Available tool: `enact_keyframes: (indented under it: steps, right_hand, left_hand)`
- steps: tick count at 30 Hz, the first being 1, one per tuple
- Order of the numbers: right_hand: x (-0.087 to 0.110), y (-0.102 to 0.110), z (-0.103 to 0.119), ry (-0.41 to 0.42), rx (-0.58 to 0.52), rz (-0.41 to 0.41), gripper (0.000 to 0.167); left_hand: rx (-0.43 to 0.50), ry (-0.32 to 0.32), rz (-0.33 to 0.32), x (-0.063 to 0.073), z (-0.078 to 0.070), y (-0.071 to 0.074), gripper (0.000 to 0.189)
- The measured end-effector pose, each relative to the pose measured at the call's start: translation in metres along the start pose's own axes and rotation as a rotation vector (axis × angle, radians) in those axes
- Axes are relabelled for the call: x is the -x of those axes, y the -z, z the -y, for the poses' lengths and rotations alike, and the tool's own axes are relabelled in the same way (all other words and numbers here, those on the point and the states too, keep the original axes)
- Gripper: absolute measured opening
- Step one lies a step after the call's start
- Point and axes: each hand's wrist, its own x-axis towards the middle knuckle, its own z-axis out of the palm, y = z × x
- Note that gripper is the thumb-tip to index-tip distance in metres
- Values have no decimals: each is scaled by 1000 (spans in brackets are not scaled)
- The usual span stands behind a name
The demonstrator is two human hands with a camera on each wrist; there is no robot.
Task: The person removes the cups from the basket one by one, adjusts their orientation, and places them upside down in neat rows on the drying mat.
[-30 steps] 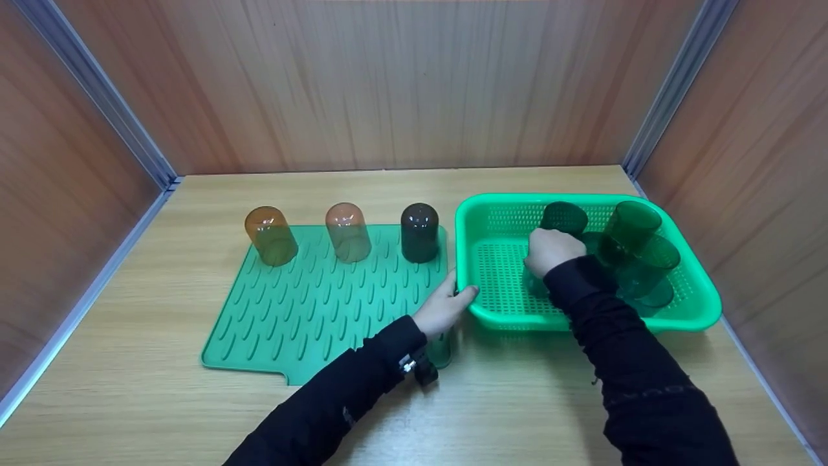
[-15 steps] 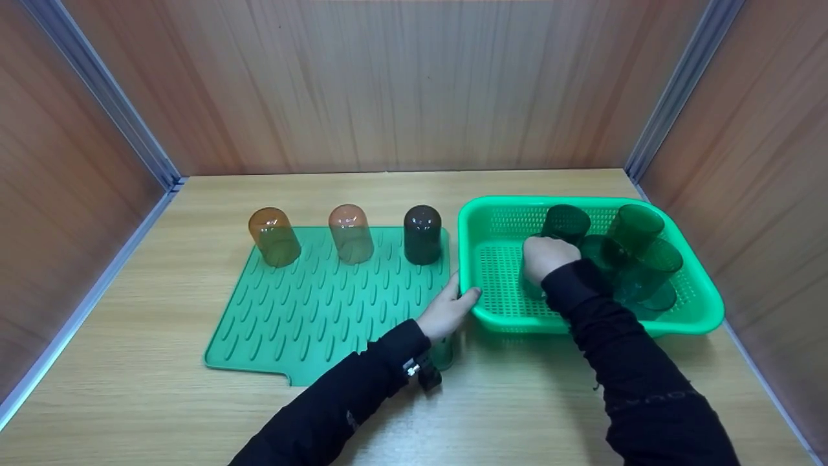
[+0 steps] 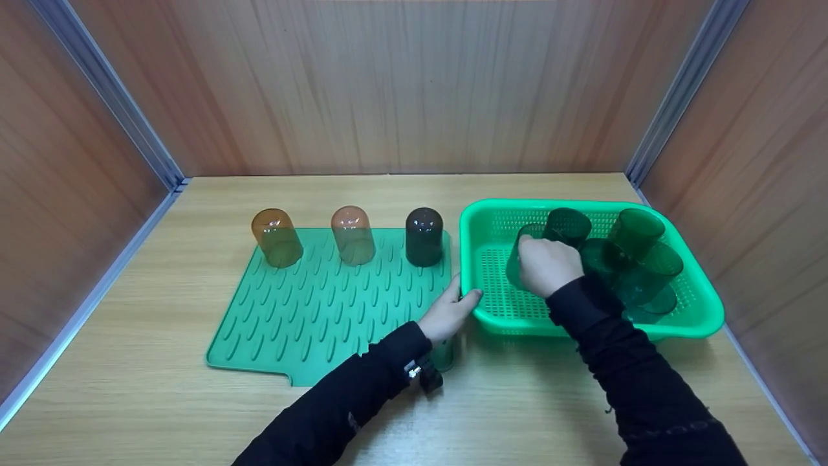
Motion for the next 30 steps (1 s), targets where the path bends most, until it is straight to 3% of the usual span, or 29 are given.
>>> enact_keyframes:
  steps: [8,12,22,30]
  right_hand:
    - [6,12,21,63,-143,-261,10]
    - [10,16,31,84,-215,-348,9]
    - [15,14,53,84,-460,-393,15]
    - [18,-1,67,65,-654,-422,16]
  left_hand:
    - [24,-40,-10,-1,0,0,40]
    - [26,-39,-11,-1,1,0,41]
    - [43,-2,-1,0,1,1,43]
    - [-23,25,-28,3,1,4,52]
